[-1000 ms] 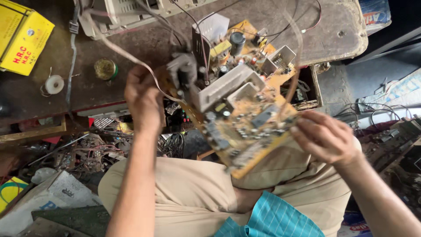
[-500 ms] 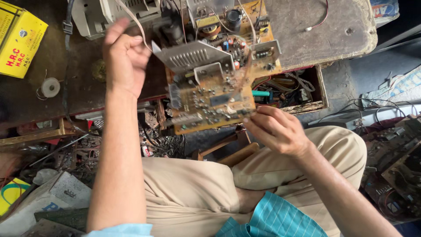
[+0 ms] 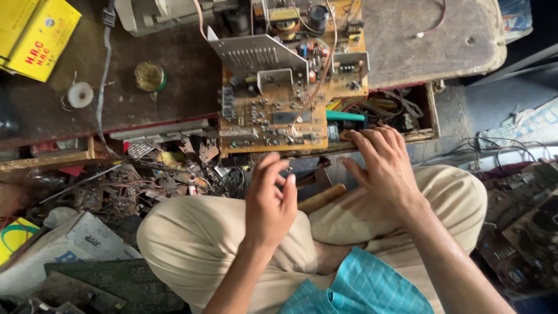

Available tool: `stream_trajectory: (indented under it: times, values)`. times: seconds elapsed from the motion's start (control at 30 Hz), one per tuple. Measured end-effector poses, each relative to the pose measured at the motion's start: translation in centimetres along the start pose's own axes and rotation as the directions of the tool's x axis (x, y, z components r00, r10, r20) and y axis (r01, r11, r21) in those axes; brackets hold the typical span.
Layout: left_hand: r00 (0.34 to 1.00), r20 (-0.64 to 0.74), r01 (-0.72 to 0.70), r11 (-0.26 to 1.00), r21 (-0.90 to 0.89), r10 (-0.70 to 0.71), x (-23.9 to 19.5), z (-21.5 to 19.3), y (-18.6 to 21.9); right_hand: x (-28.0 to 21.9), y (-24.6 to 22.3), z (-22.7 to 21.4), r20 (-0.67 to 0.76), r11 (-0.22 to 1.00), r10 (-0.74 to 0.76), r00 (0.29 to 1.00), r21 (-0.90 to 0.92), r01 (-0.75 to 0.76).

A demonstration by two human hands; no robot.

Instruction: The person is repairing a circuit board. They use a soldering iron to solder wires and components onto the board, flipping it over to access different sides.

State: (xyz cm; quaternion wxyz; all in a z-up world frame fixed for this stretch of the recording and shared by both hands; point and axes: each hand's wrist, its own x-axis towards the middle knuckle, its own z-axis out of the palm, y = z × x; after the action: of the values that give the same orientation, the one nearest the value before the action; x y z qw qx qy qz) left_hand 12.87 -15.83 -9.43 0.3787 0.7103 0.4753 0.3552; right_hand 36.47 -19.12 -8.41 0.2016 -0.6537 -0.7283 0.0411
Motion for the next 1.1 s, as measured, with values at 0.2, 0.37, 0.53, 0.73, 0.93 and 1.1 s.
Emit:
stream_trajectory:
  times: [0.2, 0.37, 0.53, 0.73, 0.93, 1.1]
  values:
    - [0.983, 0.071, -0.183, 0.895, 0.407, 0.168, -0.7, 2.5, -2.7, -2.0, 0.5, 0.5, 0.032, 1.0, 0.019, 0.999, -0.011, -0.018]
    - [0.985, 0.148, -0.139, 0.898, 0.417, 0.084, -4.8, 2.1, -3.8, -5.7, -0.7, -0.5, 0.071, 0.997, 0.0, 0.998, 0.072, -0.005]
    - [0.974, 0.199, -0.184, 0.891, 0.416, 0.109, -4.8, 1.4, -2.6, -4.3, 0.6, -2.2, 0.185, 0.96, 0.152, 0.971, 0.206, -0.19]
    - [0.971, 0.03, -0.235, 0.937, 0.257, 0.236, -1.8, 0.4, 2.4, 1.8, 2.5, -0.2, 0.181, 0.987, -0.155, 0.971, -0.015, 0.16]
    - [0.917, 0.007, -0.368, 0.841, 0.397, 0.398, 5.5, 0.5, 3.3, 2.0, 2.6, -0.4, 0.065, 0.978, -0.2, 0.978, 0.068, 0.196]
    - [0.931, 0.011, -0.299, 0.741, 0.601, 0.366, 9.2, 1.1, 2.4, 0.6, 2.0, -2.7, 0.0, 0.918, 0.183, 0.983, 0.358, -0.171]
